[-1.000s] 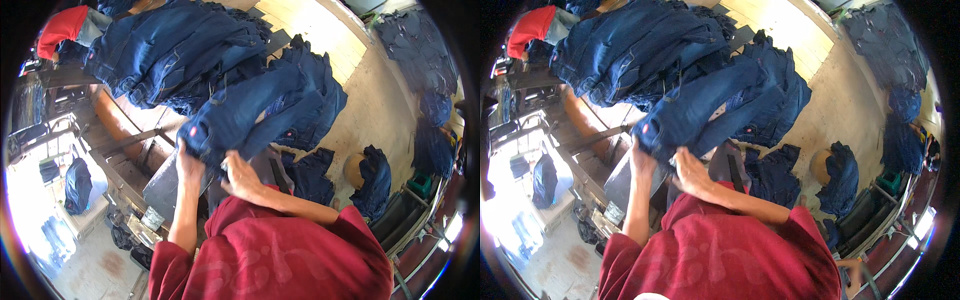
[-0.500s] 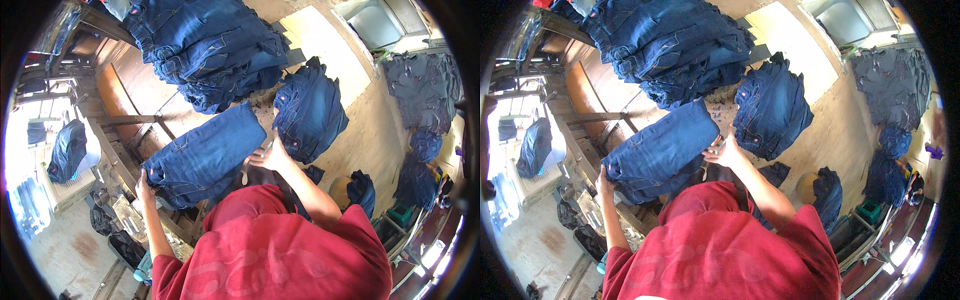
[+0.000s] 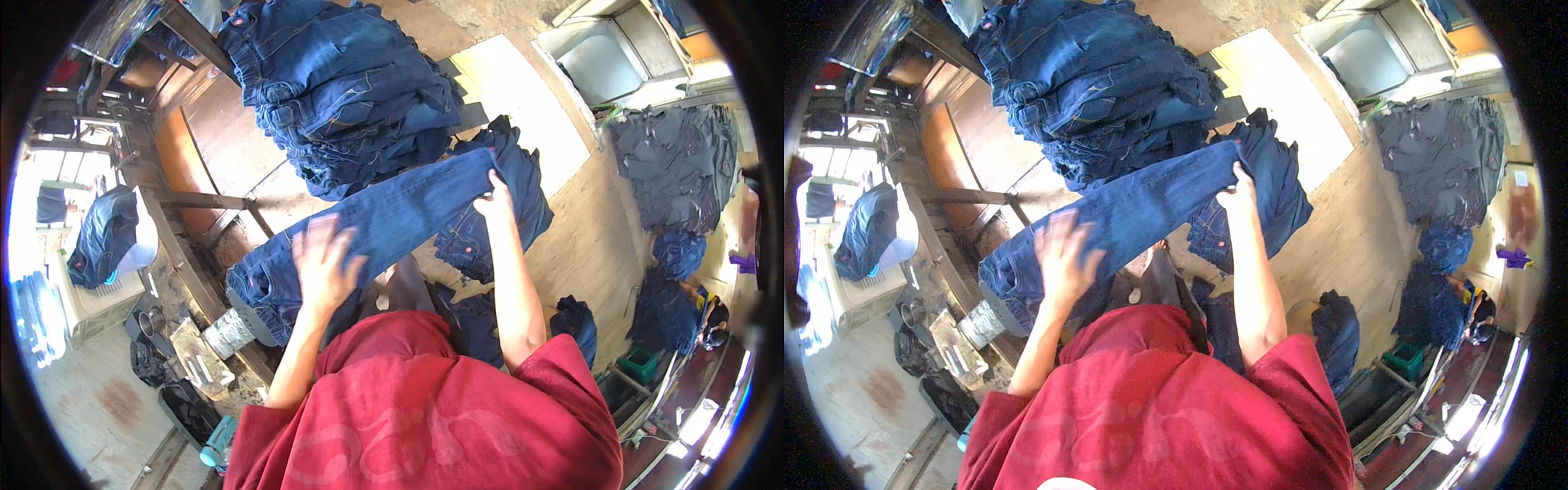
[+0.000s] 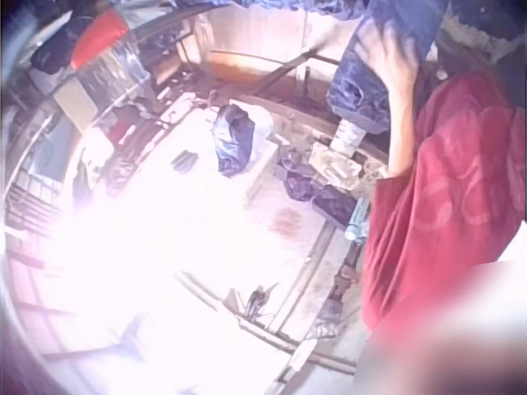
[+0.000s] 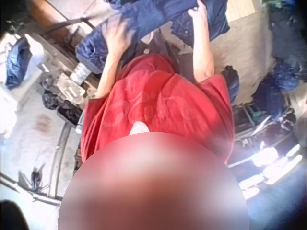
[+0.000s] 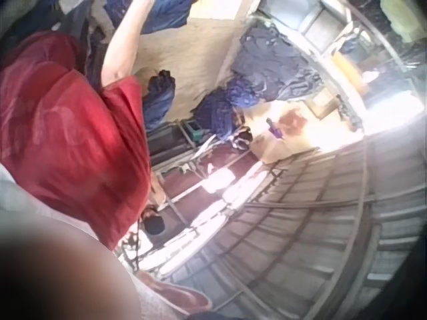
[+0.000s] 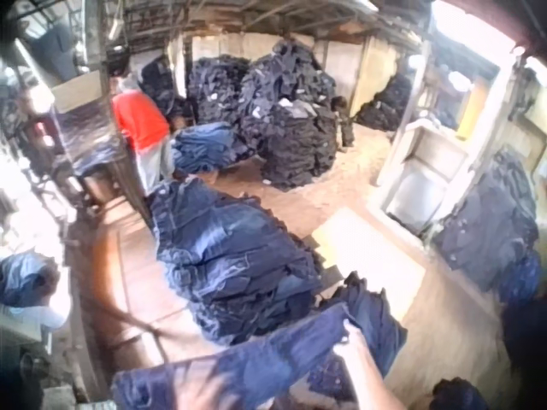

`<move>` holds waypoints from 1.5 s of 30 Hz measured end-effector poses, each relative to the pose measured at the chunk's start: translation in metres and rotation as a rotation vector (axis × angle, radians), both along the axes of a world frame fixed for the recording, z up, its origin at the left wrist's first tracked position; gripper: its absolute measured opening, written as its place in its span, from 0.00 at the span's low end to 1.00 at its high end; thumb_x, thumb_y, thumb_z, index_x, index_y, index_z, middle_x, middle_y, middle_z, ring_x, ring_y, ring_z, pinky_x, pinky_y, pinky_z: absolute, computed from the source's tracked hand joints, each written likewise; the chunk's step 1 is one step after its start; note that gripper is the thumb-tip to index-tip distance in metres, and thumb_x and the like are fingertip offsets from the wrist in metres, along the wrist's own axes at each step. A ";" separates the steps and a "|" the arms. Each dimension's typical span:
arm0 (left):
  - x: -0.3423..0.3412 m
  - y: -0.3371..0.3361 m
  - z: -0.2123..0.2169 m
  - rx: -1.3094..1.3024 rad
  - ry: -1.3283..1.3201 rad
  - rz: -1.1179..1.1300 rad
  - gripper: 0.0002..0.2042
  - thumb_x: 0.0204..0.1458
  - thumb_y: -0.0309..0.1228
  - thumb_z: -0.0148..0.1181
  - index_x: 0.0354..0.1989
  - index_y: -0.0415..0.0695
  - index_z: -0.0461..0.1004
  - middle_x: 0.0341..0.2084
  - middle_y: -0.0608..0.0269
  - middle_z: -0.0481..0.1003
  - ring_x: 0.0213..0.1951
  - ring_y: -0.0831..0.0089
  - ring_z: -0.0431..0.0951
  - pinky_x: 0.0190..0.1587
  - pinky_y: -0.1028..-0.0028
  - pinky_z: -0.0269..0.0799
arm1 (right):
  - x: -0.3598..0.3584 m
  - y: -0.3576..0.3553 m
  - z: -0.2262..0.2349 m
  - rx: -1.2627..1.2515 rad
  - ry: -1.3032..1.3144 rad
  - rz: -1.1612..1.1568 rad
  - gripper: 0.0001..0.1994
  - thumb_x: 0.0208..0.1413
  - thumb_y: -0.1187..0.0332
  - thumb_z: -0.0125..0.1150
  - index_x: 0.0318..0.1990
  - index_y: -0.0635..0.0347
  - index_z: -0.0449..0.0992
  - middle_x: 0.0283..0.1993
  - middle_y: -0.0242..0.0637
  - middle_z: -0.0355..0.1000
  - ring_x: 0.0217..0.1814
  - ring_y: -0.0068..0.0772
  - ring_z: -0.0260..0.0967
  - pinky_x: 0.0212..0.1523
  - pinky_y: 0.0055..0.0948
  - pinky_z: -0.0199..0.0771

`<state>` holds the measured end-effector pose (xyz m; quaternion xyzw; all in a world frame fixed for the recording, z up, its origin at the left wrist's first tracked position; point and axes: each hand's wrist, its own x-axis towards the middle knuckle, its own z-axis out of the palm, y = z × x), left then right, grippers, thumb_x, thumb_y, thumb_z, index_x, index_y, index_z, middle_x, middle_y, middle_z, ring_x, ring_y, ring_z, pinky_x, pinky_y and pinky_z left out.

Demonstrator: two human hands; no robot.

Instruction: The person scrapes the surface of multiple pairs of jeans with a small handheld tool, moving from one pair to the next. They repeatedly scrape seams and leg areas, then place each pair aside and pick up another from a nearby pile.

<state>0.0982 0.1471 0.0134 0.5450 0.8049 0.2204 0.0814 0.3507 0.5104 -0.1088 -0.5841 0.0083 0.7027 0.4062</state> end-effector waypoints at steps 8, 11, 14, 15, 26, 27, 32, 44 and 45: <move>0.050 0.100 -0.038 -0.015 -0.001 -0.095 0.39 0.58 0.53 0.68 0.77 0.50 0.69 0.82 0.47 0.54 0.84 0.48 0.47 0.80 0.31 0.36 | 0.035 0.047 0.137 0.633 -0.501 -0.059 0.23 0.55 0.74 0.82 0.57 0.69 0.82 0.61 0.41 0.82 0.58 0.39 0.80 0.64 0.38 0.81; 0.086 0.120 -0.041 -0.003 -0.014 -0.295 0.38 0.61 0.48 0.65 0.75 0.37 0.68 0.81 0.47 0.56 0.84 0.50 0.48 0.82 0.35 0.36 | 0.019 0.024 0.197 0.826 -0.439 0.058 0.15 0.58 0.76 0.79 0.51 0.65 0.84 0.55 0.39 0.83 0.55 0.34 0.79 0.59 0.34 0.80; 0.119 0.134 -0.042 -0.271 0.120 -0.301 0.41 0.61 0.53 0.64 0.76 0.35 0.67 0.82 0.45 0.55 0.84 0.49 0.45 0.81 0.33 0.35 | -0.023 -0.030 0.240 0.820 -0.762 0.269 0.09 0.62 0.72 0.77 0.35 0.58 0.80 0.38 0.26 0.76 0.39 0.21 0.69 0.41 0.27 0.70; 0.128 0.135 -0.039 -0.269 0.196 -0.253 0.41 0.61 0.50 0.62 0.77 0.35 0.65 0.82 0.43 0.53 0.84 0.47 0.44 0.82 0.34 0.35 | -0.044 -0.058 0.246 1.052 -0.738 0.328 0.16 0.64 0.69 0.76 0.30 0.53 0.71 0.32 0.21 0.67 0.34 0.18 0.58 0.36 0.25 0.58; 0.150 0.102 -0.017 -0.388 0.006 -0.173 0.31 0.59 0.45 0.68 0.66 0.38 0.75 0.76 0.47 0.63 0.79 0.48 0.56 0.80 0.43 0.47 | -0.207 -0.310 0.141 1.781 -0.623 1.636 0.16 0.49 0.75 0.72 0.47 0.58 0.80 0.48 0.39 0.84 0.45 0.44 0.84 0.43 0.43 0.87; 0.150 0.101 -0.020 -0.373 -0.003 -0.167 0.30 0.58 0.45 0.68 0.65 0.38 0.76 0.75 0.47 0.64 0.79 0.48 0.57 0.80 0.44 0.48 | -0.209 -0.312 0.137 1.831 -0.629 1.602 0.18 0.47 0.76 0.72 0.48 0.57 0.80 0.46 0.39 0.84 0.43 0.44 0.84 0.43 0.40 0.86; 0.146 0.115 -0.023 -0.181 0.007 -0.135 0.27 0.57 0.44 0.71 0.61 0.41 0.79 0.71 0.51 0.69 0.76 0.50 0.62 0.78 0.47 0.53 | -0.196 -0.259 0.193 1.845 -0.478 1.349 0.13 0.51 0.76 0.75 0.44 0.58 0.82 0.40 0.38 0.84 0.38 0.43 0.83 0.37 0.39 0.83; -0.033 -0.054 -0.034 -0.119 -0.010 0.152 0.39 0.57 0.50 0.72 0.76 0.50 0.70 0.78 0.52 0.63 0.79 0.50 0.60 0.81 0.47 0.52 | -0.043 -0.030 0.274 1.240 -1.319 1.054 0.23 0.76 0.52 0.58 0.58 0.67 0.78 0.49 0.42 0.85 0.43 0.29 0.81 0.49 0.31 0.79; -0.047 -0.077 -0.033 -0.182 0.016 0.184 0.39 0.58 0.53 0.71 0.76 0.51 0.70 0.79 0.51 0.63 0.79 0.50 0.60 0.81 0.48 0.53 | -0.035 -0.034 0.263 1.156 -1.426 1.091 0.25 0.79 0.49 0.53 0.59 0.67 0.77 0.51 0.42 0.84 0.44 0.30 0.82 0.51 0.31 0.80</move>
